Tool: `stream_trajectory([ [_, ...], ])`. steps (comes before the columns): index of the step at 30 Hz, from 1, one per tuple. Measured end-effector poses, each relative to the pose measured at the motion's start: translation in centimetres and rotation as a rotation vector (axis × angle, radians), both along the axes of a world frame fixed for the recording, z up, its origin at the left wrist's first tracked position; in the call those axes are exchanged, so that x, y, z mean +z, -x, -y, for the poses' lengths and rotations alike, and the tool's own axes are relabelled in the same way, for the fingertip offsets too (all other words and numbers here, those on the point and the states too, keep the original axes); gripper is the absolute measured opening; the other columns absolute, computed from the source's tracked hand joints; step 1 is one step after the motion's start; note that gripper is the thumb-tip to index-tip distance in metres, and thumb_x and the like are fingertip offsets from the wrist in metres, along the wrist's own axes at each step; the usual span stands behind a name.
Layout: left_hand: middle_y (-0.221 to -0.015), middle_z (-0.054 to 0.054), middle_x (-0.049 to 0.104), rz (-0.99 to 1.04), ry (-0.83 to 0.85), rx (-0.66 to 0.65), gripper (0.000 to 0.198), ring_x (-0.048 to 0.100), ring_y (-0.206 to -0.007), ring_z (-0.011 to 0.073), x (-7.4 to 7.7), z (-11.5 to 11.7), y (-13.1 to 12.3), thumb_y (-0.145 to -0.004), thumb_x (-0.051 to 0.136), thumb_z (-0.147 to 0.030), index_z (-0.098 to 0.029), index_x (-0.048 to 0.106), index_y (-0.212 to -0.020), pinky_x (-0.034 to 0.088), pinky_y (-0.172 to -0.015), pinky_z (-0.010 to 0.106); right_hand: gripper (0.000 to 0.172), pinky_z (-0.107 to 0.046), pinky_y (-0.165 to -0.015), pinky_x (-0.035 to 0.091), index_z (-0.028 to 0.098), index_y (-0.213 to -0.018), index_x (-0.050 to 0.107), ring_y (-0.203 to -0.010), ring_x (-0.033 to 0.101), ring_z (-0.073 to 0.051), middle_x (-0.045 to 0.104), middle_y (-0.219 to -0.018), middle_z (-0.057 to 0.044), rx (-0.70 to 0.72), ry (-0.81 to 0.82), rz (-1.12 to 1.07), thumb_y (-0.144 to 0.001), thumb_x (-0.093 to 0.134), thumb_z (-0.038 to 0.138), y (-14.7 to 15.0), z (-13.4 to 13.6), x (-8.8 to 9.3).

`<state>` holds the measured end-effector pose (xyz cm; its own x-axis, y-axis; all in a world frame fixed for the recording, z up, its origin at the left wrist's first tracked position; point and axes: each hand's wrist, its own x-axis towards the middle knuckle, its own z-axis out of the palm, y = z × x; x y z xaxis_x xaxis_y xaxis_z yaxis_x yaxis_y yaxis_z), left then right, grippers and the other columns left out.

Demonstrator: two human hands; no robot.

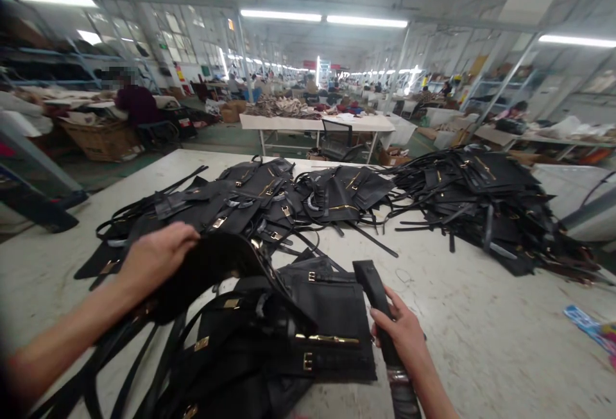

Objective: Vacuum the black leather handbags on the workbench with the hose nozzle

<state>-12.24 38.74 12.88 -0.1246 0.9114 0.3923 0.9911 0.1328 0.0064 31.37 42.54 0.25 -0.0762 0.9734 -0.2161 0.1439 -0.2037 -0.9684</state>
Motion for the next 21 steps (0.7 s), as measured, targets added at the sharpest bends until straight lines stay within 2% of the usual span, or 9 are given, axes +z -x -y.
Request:
stream_trajectory([
  [3,-0.101,0.010,0.054,-0.077,-0.148,0.117,0.042,0.051,-0.093,0.0265,7.6,-5.4,2.5,-0.086,0.030,-0.032,-0.005,0.059,-0.099,0.039,-0.078,0.043,0.078,-0.027,-0.038,0.045,0.015,-0.130,0.033,-0.040,0.053,-0.018,0.058,-0.051,0.003,-0.073,0.019,0.013,-0.066,0.067,0.043,-1.1,0.9,-1.0],
  [5,-0.114,0.009,0.050,-0.130,-0.355,0.125,0.050,0.047,-0.104,0.0319,11.3,-8.2,3.7,-0.088,0.023,-0.039,-0.008,0.056,-0.110,0.035,-0.082,0.045,0.079,-0.027,-0.038,0.045,0.015,-0.130,0.033,-0.041,0.053,-0.018,0.058,-0.053,0.003,-0.091,0.031,0.006,-0.065,0.069,0.042,-1.0,1.5,-1.8],
  [7,-0.121,0.005,0.048,-0.148,-0.411,0.083,0.050,0.043,-0.110,0.0314,12.6,-10.4,4.5,-0.088,0.023,-0.040,-0.012,0.054,-0.115,0.033,-0.087,0.043,0.079,-0.026,-0.038,0.046,0.015,-0.130,0.033,-0.043,0.053,-0.017,0.059,-0.056,0.003,-0.082,0.034,-0.023,-0.065,0.069,0.039,-0.6,2.1,-2.5],
  [8,-0.123,0.006,0.047,-0.144,-0.352,0.068,0.048,0.040,-0.112,0.0306,12.1,-11.3,4.6,-0.088,0.025,-0.037,-0.010,0.053,-0.115,0.030,-0.090,0.044,0.077,-0.026,-0.039,0.047,0.016,-0.130,0.033,-0.044,0.053,-0.017,0.059,-0.058,0.003,-0.069,0.034,-0.038,-0.065,0.069,0.038,-0.3,2.2,-2.6],
  [10,-0.124,0.009,0.047,-0.135,-0.138,0.052,0.042,0.037,-0.114,0.0300,8.8,-12.4,4.2,-0.085,0.034,-0.031,-0.004,0.055,-0.109,0.025,-0.095,0.049,0.073,-0.025,-0.039,0.047,0.017,-0.130,0.034,-0.044,0.052,-0.015,0.059,-0.062,0.003,-0.044,0.028,-0.056,-0.067,0.067,0.035,0.3,2.4,-2.8],
  [13,-0.122,0.015,0.048,-0.114,0.119,-0.014,0.035,0.036,-0.114,0.0305,-0.5,-11.6,1.2,-0.078,0.050,-0.022,-0.003,0.055,-0.106,0.024,-0.094,0.055,0.071,-0.023,-0.037,0.046,0.018,-0.130,0.035,-0.044,0.052,-0.013,0.058,-0.064,0.003,-0.006,0.048,-0.038,-0.067,0.066,0.031,0.9,2.4,-3.2],
  [16,-0.124,0.012,0.050,-0.085,0.248,-0.134,0.043,0.038,-0.117,0.0271,-11.6,-7.5,-3.9,-0.073,0.058,-0.023,-0.014,0.053,-0.115,0.030,-0.095,0.046,0.073,-0.022,-0.037,0.045,0.017,-0.131,0.033,-0.046,0.054,-0.014,0.060,-0.072,0.001,0.095,0.109,-0.047,-0.066,0.065,0.029,1.6,2.3,-4.1],
  [18,-0.134,0.011,0.040,-0.030,0.350,-0.212,0.052,0.030,-0.125,0.0284,-17.8,-3.9,-7.4,-0.075,0.056,-0.029,-0.019,0.045,-0.124,0.028,-0.098,0.047,0.072,-0.022,-0.036,0.045,0.017,-0.130,0.034,-0.045,0.054,-0.013,0.061,-0.079,-0.001,0.195,0.154,-0.071,-0.066,0.064,0.028,2.4,2.0,-4.8],
  [21,-0.142,0.013,0.026,0.055,0.402,-0.164,0.058,0.021,-0.129,0.0313,-23.3,0.5,-11.0,-0.077,0.051,-0.036,-0.018,0.038,-0.130,0.024,-0.100,0.049,0.067,-0.021,-0.034,0.044,0.019,-0.129,0.035,-0.042,0.053,-0.011,0.061,-0.081,-0.001,0.358,0.200,-0.048,-0.067,0.060,0.026,4.7,0.7,-5.4],
])
